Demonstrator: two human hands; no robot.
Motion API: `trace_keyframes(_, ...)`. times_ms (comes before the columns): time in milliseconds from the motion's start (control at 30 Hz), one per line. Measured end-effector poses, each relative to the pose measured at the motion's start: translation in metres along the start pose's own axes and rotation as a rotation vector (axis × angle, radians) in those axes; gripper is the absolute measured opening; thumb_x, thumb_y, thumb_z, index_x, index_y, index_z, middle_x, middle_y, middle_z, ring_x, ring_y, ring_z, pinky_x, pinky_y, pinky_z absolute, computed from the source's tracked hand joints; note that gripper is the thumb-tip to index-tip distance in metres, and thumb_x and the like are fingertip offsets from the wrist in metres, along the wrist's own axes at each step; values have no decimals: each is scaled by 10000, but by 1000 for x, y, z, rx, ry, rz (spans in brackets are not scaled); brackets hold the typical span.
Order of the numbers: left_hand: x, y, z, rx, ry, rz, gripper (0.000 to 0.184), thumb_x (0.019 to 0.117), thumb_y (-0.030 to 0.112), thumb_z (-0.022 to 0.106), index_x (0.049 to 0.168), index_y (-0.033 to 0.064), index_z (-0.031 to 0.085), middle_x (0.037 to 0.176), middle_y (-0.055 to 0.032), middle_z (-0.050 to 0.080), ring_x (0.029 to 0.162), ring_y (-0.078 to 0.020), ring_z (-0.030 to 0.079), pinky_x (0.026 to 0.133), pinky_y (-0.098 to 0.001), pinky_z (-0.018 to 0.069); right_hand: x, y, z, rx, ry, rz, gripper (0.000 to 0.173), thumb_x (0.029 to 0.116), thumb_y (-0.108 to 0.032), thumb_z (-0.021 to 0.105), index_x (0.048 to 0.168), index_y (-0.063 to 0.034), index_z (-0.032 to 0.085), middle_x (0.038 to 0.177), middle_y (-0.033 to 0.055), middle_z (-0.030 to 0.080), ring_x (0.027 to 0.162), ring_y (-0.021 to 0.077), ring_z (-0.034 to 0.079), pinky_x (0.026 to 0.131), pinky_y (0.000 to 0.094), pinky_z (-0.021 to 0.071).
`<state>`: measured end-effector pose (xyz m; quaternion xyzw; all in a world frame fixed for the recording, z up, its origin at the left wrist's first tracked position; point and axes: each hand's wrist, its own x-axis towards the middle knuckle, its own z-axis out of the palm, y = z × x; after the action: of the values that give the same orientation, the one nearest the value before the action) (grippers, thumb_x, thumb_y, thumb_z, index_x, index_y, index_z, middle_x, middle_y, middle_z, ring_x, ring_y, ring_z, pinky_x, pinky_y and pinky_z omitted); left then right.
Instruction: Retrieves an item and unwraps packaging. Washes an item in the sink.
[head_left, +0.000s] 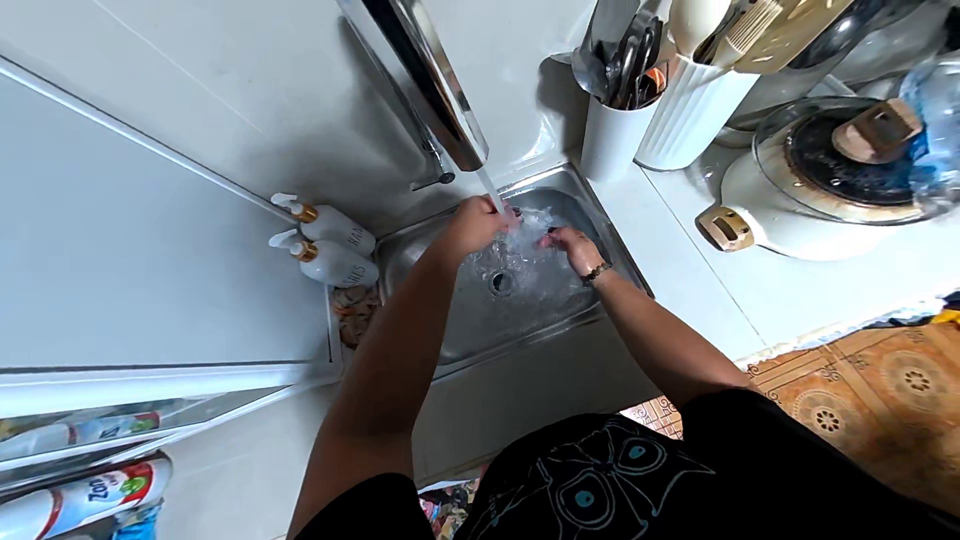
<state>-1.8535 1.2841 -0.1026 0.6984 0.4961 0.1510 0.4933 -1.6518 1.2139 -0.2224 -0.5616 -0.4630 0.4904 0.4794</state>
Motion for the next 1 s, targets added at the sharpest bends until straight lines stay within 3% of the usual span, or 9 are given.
trace_keyframes(100,-2,2,15,-150,26,-77,193,1031,152,592,1059,-19,677,886,-75,708,751,-107,665,747,-308,573,-3,-4,-3,-223,197,-44,412,969,-268,644,1288,-8,632,1342,219,598,1279,342,553,1089,512,444)
trace_keyframes(233,-6,4,39,-323,148,-247,186,986,136,651,1098,-10,679,810,-53,701,620,-77,606,590,-247,516,-17,-20,6,-28,58,-204,206,951,-220,694,997,-19,689,894,48,674,807,87,633,751,297,543)
trace_keyframes(333,-6,-7,64,-399,345,-282,197,899,134,767,1023,3,687,822,-70,678,643,-113,589,594,-293,507,-13,-22,13,84,-141,-135,208,918,-184,764,991,-9,676,831,24,673,746,59,624,742,276,548)
trace_keyframes(433,-8,-14,78,-539,497,-234,279,890,111,781,1089,-10,627,818,-86,668,631,-127,613,578,-297,543,-8,-18,14,223,-204,-42,86,971,-106,677,954,-26,654,758,-11,648,676,54,608,675,255,541)
trace_keyframes(533,-11,-12,66,-785,450,-166,422,949,46,688,1317,62,482,858,-56,648,663,-113,628,612,-268,553,-3,-16,8,180,-144,104,153,1017,-120,614,910,-14,644,750,26,682,665,82,651,656,272,567)
trace_keyframes(600,-15,-10,59,-815,338,-98,347,974,22,631,1299,78,520,935,-48,646,773,-121,642,709,-286,562,2,-22,7,-61,-103,164,204,996,-184,654,881,-16,658,746,43,678,657,109,635,654,323,548)
trace_keyframes(700,-16,-19,54,-359,314,-43,150,962,34,653,1097,29,720,1049,-77,711,920,-148,657,820,-332,557,13,-45,6,-464,-129,135,304,938,-333,727,947,-29,726,857,126,718,805,271,693,793,542,554)
trace_keyframes(800,-14,-27,45,314,309,-20,144,962,114,659,964,17,766,1081,-172,721,1104,-315,652,998,-523,493,15,-72,8,-776,-174,125,373,935,-441,670,933,-75,745,909,156,716,906,354,685,766,634,508)
trace_keyframes(1000,-19,-15,37,413,197,-31,280,936,82,682,1209,49,735,1301,-168,672,1266,-314,604,1089,-505,464,17,-95,1,-897,-233,75,406,939,-476,665,1011,-85,745,973,159,726,966,362,689,796,641,511)
